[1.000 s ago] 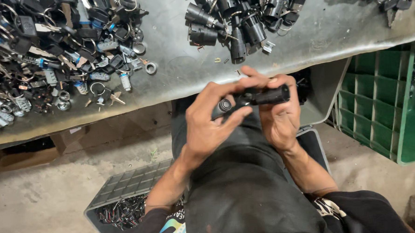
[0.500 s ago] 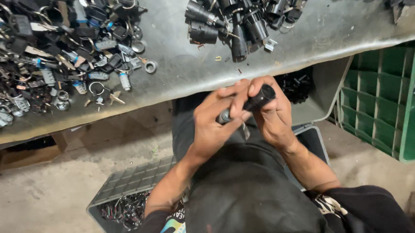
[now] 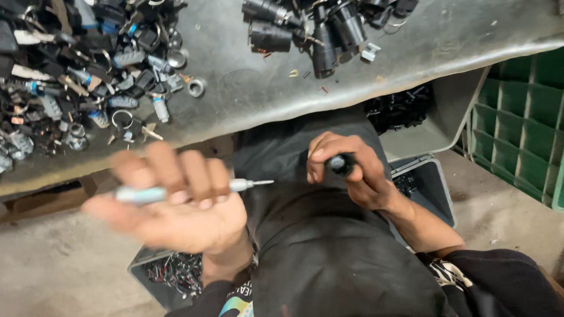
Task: The person sits at a workbench covered with piles of automotive lock cylinders and keys, picks up a cylinder, and uses a hand tool to turn and open it. They separate the opened cylinder parts and drop the components into a bin below the bench, repeating the process with successive cylinders.
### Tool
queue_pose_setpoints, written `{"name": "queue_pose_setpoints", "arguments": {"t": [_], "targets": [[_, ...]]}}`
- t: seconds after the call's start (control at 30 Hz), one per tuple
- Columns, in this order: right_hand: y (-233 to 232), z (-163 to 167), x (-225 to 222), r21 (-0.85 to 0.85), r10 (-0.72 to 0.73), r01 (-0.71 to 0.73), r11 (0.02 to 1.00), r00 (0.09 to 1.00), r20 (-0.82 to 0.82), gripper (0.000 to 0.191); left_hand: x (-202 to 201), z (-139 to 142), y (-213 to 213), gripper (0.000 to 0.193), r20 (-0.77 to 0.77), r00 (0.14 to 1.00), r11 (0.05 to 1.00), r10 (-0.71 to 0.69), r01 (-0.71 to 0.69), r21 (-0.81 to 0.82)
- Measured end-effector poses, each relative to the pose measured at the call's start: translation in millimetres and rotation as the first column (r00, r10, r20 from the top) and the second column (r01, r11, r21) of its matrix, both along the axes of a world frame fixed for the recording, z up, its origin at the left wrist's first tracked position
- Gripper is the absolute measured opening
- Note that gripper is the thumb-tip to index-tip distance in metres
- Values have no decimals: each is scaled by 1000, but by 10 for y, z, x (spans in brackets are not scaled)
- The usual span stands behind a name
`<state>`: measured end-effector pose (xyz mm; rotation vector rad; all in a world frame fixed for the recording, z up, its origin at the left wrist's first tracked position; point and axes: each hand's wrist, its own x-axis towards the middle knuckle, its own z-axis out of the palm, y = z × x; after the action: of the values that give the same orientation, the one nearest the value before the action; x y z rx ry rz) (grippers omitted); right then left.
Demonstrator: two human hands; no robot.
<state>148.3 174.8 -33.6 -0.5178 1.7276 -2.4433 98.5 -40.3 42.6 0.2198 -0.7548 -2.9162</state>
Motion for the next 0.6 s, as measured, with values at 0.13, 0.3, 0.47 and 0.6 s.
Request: {"name": "queue_pose_setpoints", "arguments": {"t": [0.13, 0.3, 0.47, 0.6], "targets": [[-3, -138, 113, 59, 161, -163, 985, 986, 40, 54, 52, 109, 176, 70, -174, 985, 996, 11, 4, 88], [85, -338, 372, 232, 73, -77, 970, 997, 25, 43, 151, 76, 253, 66, -38, 873, 873, -486, 483, -67], [168, -541, 520, 245, 40, -55, 968, 997, 65, 31, 64, -71, 423, 67, -49, 833, 832, -551, 543, -116], [164, -595, 526, 210, 30, -33, 977, 999, 18, 33, 65, -170, 446, 66, -71, 841, 842, -536, 528, -107]]}}
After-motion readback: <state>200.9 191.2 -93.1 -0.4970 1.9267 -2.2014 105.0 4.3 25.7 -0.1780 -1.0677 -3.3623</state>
